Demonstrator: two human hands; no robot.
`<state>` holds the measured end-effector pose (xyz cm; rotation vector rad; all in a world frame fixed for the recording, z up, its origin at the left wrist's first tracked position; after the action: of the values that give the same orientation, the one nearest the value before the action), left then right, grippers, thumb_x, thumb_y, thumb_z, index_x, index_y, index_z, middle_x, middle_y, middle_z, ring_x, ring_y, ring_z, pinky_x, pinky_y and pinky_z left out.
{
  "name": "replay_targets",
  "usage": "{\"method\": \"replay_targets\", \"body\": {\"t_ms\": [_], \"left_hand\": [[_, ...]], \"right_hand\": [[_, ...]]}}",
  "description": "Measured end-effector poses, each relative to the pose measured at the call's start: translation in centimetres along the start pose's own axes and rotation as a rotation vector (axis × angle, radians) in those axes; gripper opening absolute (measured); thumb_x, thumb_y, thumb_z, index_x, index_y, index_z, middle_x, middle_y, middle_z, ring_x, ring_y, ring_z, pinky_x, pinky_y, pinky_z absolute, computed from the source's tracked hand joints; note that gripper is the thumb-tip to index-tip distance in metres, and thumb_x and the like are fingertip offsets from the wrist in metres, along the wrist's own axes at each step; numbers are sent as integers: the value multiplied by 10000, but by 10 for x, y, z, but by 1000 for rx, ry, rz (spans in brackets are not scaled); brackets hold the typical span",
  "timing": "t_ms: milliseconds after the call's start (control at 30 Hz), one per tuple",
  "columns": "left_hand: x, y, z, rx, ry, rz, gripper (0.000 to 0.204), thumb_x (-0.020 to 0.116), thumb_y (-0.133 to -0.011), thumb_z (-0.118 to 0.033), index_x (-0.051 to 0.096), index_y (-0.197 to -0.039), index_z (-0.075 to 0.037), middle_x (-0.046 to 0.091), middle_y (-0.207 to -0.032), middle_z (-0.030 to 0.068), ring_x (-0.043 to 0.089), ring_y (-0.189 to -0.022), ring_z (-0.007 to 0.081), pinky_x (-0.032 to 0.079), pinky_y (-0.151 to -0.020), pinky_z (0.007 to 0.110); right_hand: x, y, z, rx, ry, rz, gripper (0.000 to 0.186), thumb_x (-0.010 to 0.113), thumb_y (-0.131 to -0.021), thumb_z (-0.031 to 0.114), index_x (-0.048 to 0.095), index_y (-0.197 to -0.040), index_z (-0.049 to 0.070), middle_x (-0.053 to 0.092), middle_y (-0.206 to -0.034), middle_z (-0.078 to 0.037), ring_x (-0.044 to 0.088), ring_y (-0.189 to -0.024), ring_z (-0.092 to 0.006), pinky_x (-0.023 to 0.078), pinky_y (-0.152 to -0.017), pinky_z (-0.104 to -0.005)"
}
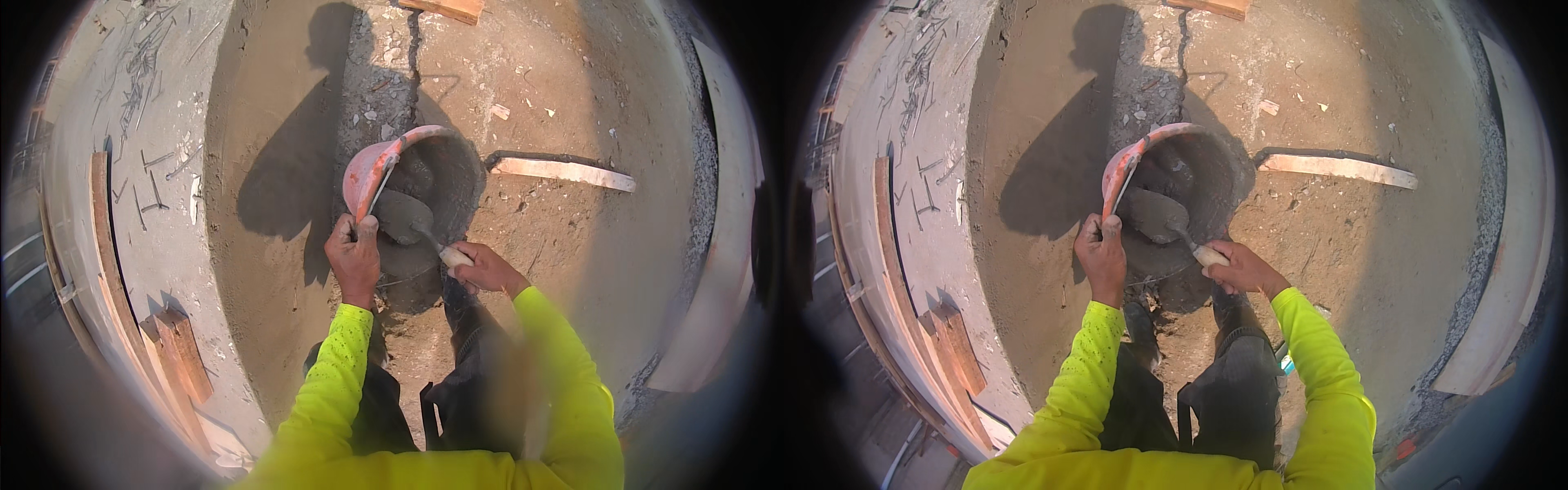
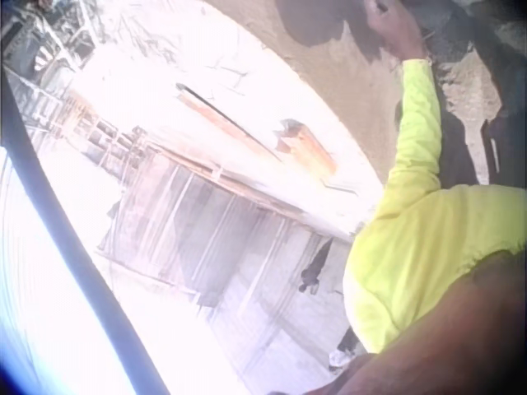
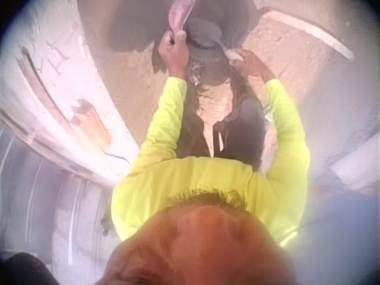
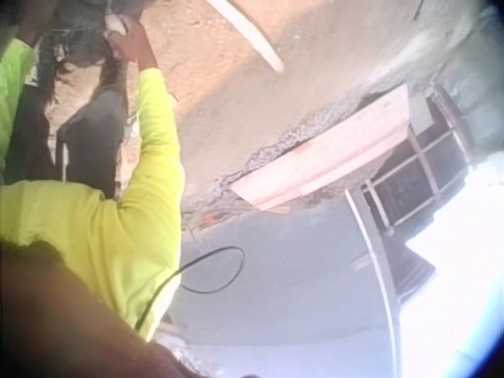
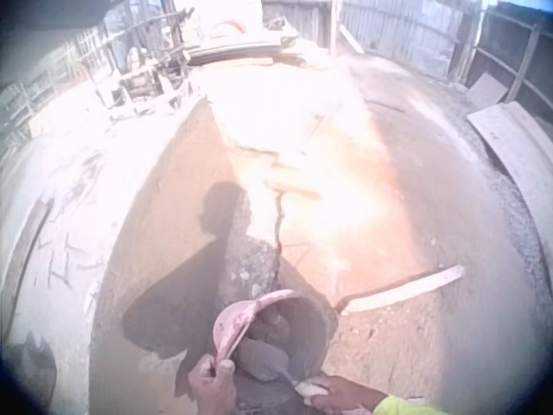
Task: The person scoops wet cement from a bucket with a trowel and applies it to a vertical concrete wall. They smooth the surface with a flat trowel, repeating the process along the wall's length.
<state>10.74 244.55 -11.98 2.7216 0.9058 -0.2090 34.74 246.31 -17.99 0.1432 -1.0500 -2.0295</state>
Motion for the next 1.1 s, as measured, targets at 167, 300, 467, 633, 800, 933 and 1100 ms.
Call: {"method": "replay_targets", "body": {"t_ms": [167, 300, 467, 633, 800, 933, 1100], "left_hand": [[-8, 6, 70, -72, 45, -169, 398, 640, -962, -198, 372, -687, -95, 328, -683, -69, 291, -644, 43, 258, -531, 246], [-14, 19, 116, -133, 131, -383, 389, 651, -951, -200, 383, -684, -108, 333, -672, -70, 292, -619, 45, 252, -524, 253], [-34, 43, 147, -263, 179, -630, 380, 669, -926, -180, 392, -674, -115, 344, -667, -70, 299, -601, 51, 242, -516, 270], [-50, 90, 163, -349, 188, -736, 336, 664, -911, -160, 407, -702, -109, 357, -666, -62, 311, -600, 57, 251, -521, 278], [-74, 135, 184, -373, 179, -875, 307, 665, -908, -163, 424, -724, -116, 365, -684, -67, 314, -610, 58, 254, -535, 270], [-43, 136, 185, -369, 252, -824, 299, 675, -904, -146, 432, -731, -120, 377, -691, -71, 320, -619, 54, 263, -546, 263], [-71, 151, 198, -317, 164, -885, 198, 670, -925, -159, 523, -824, -73, 467, -742, -52, 383, -653, 51, 315, -569, 255]], "right_hand": [[0, -42, -41, -81, -68, 42, 259, 640, -883, 138, 565, -1121, 67, 528, -658, 11, 516, -491, -84, 413, -464, -252], [6, -60, -55, -276, -220, 86, 278, 604, -885, 105, 524, -1143, 44, 542, -679, -20, 522, -480, -110, 415, -453, -261], [13, -83, -49, -340, -567, -28, 262, 574, -892, 111, 503, -1133, 39, 572, -763, -63, 539, -495, -142, 445, -452, -274], [-39, -103, -36, -580, -764, -431, 322, 553, -910, 113, 485, -1216, 43, 573, -778, -70, 556, -523, -152, 458, -451, -287], [-69, -138, -26, -788, -429, -1072, 543, 538, -937, 149, 363, -1431, 6, 631, -907, -149, 639, -694, -245, 520, -577, -327], [-84, -229, -32, -1008, 191, -1431, 667, 594, -909, 156, 309, -1492, 3, 630, -1197, -264, 613, -1076, -424, 462, -964, -453], [51, -129, -6, -827, 173, -116, 604, 644, -839, 117, 465, -1404, 3, 619, -1227, -232, 623, -1120, -328, 476, -948, -396]]}}
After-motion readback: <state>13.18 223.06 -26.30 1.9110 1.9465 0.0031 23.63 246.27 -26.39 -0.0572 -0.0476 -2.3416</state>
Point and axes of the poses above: each hand's wrist, its own y-axis away from the middle knuckle, its own x-axis out of the palm, z = x × y, the point moved 5 cm from there along -y, towards the middle knuckle
